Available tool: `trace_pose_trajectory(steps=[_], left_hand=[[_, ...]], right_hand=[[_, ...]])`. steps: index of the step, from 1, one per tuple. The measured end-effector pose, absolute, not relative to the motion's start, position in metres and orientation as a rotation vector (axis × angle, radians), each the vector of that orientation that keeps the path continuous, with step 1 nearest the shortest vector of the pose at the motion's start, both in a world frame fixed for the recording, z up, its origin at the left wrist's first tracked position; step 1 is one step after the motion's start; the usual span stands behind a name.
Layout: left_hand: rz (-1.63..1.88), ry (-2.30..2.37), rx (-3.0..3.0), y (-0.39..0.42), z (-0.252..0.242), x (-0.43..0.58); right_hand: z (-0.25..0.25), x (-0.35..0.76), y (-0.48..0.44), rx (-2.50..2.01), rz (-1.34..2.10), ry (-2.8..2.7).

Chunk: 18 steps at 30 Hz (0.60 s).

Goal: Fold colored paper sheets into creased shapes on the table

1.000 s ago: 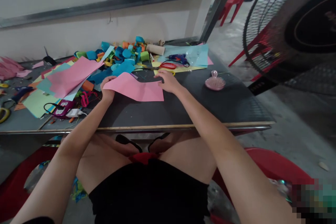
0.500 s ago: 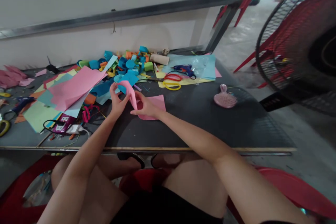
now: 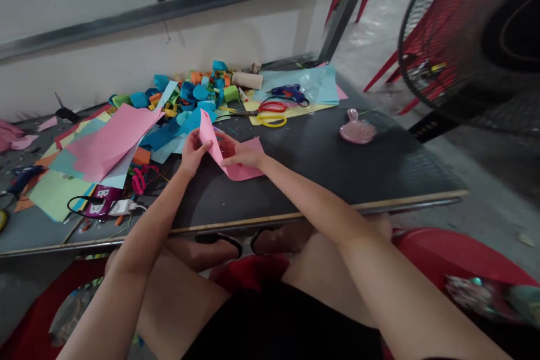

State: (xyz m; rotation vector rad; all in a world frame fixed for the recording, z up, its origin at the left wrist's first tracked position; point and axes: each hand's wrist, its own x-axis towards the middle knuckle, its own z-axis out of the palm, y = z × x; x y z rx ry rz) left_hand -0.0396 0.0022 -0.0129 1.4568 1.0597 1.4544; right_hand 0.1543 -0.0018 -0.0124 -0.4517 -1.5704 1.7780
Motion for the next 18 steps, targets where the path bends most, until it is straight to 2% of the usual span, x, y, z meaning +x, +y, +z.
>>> trace_pose_trajectory(steps=[4, 9, 13, 18], left_hand=[[1.444, 1.154, 1.340, -0.001, -0.004, -0.043], [1.569, 1.096, 1.225, -0.003, 0.005, -0.042], [1.763, 1.116, 1.191, -0.003, 0.008, -0.044], [2.180, 1.314, 1.174, 0.003, 0.021, -0.057]], right_hand=[[-0.006, 0.157, 0.000, -0.551, 1.888, -1.477], [-0.004, 0.164, 0.000, -0.600, 1.841, -1.348], [0.001, 0.173, 0.001, -0.533, 1.847, -1.461], [0.016, 0.180, 0.005, -0.664, 1.605, -1.352]])
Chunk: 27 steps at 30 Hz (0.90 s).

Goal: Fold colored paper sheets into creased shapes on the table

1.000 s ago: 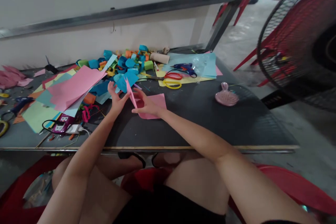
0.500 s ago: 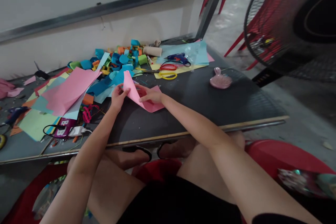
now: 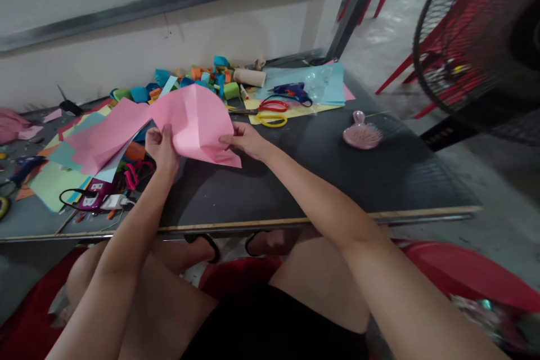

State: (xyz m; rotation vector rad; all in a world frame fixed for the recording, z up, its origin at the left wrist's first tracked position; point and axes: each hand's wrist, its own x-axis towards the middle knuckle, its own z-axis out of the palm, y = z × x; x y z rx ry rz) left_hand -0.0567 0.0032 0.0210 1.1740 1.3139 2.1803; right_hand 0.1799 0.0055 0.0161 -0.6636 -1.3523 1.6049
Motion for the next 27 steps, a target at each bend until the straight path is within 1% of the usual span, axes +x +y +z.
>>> trace_pose_trajectory(steps=[2, 6, 9, 12, 14, 16, 19, 21, 25, 27], left_hand=[[2.245, 1.336, 1.182, 0.008, 0.028, -0.059], [2.099, 1.314, 1.263, 0.012, 0.036, -0.057], [1.889, 1.190, 1.203, 0.009, 0.037, -0.054], [1.553, 1.087, 1.157, 0.006, 0.037, -0.055], [1.324, 1.118, 1.194, 0.008, 0.037, -0.056], [1.241, 1.207, 1.248, 0.015, 0.034, -0.056], [1.415, 1.335, 1.321, 0.029, 0.026, -0.052], [1.557, 1.352, 1.364, 0.036, 0.018, -0.046], [1.679, 1.349, 1.486, 0.031, 0.004, -0.034], [1.702, 1.444, 1.568, 0.024, 0.001, -0.033]], right_hand=[[0.024, 0.185, 0.008, -0.640, 1.462, -1.302], [0.034, 0.202, 0.015, -0.661, 1.144, -1.311], [0.030, 0.210, 0.026, -0.720, 0.971, -1.298], [0.020, 0.212, 0.041, -0.777, 0.862, -1.234], [0.014, 0.214, 0.049, -0.827, 0.837, -1.214], [0.011, 0.218, 0.055, -0.903, 0.824, -1.232], [0.011, 0.228, 0.058, -1.026, 0.803, -1.261], [0.010, 0.233, 0.056, -1.036, 0.859, -1.238], [0.000, 0.231, 0.047, -1.014, 1.256, -1.278], [-0.005, 0.226, 0.041, -1.016, 1.331, -1.304]])
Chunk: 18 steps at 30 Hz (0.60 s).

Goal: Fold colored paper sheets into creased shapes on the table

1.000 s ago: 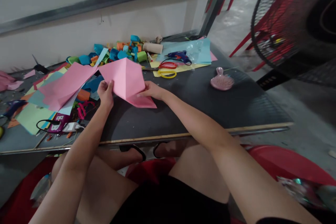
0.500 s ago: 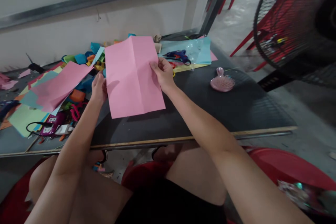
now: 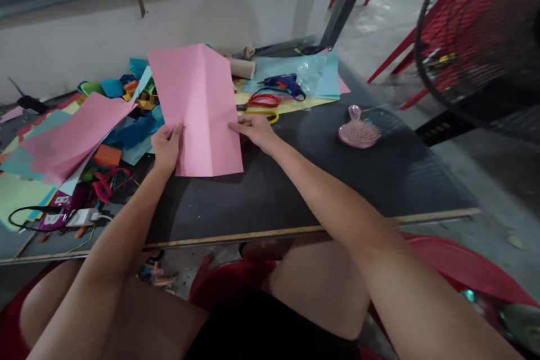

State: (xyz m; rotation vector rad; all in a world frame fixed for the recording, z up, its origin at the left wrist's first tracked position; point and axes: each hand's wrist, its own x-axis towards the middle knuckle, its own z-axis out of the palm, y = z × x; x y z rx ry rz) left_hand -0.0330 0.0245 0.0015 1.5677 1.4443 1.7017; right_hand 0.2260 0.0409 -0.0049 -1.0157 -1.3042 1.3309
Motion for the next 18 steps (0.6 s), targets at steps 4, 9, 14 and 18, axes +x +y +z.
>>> trace_pose_trajectory(steps=[4, 9, 14, 18], left_hand=[[1.779, 1.653, 1.585, 0.016, 0.002, -0.042], [1.809, 1.516, 1.554, 0.015, 0.002, -0.047], [1.796, 1.474, 1.474, 0.013, 0.001, -0.041], [1.803, 1.462, 1.443, 0.014, -0.001, -0.042]], right_hand=[[-0.007, 0.219, 0.034, -1.015, 1.120, -1.261], [0.001, 0.225, 0.030, -1.069, 0.868, -1.336], [-0.003, 0.231, 0.032, -1.029, 0.809, -1.336], [-0.011, 0.230, 0.036, -1.001, 0.853, -1.310]])
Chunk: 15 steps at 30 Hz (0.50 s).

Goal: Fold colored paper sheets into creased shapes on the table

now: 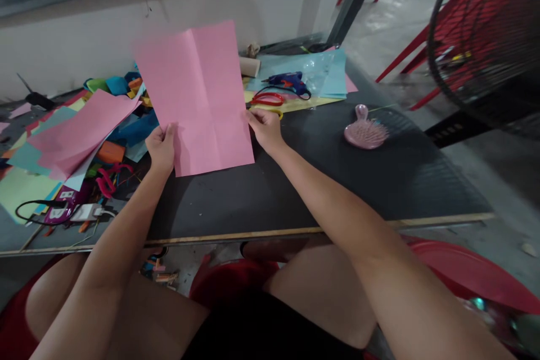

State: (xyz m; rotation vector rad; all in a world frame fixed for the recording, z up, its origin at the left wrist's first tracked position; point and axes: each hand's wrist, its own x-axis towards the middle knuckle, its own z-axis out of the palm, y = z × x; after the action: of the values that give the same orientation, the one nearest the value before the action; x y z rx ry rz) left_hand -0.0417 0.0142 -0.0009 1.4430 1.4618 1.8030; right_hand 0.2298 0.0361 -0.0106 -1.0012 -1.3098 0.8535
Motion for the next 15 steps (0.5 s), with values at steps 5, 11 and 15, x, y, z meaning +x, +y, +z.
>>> trace_pose_trajectory(steps=[5, 11, 15], left_hand=[[1.822, 1.458, 1.410, 0.0150, -0.0008, -0.0443], [1.791, 1.439, 1.421, 0.0120, 0.0016, -0.0411], [1.764, 1.422, 1.408, 0.0118, 0.0007, -0.0411]], right_hand=[[-0.0101, 0.2270, 0.0363, -1.009, 1.023, -1.258], [-0.0048, 0.2261, 0.0337, -0.956, 1.114, -1.234], [-0.0059, 0.2278, 0.0347, -0.963, 1.149, -1.219]])
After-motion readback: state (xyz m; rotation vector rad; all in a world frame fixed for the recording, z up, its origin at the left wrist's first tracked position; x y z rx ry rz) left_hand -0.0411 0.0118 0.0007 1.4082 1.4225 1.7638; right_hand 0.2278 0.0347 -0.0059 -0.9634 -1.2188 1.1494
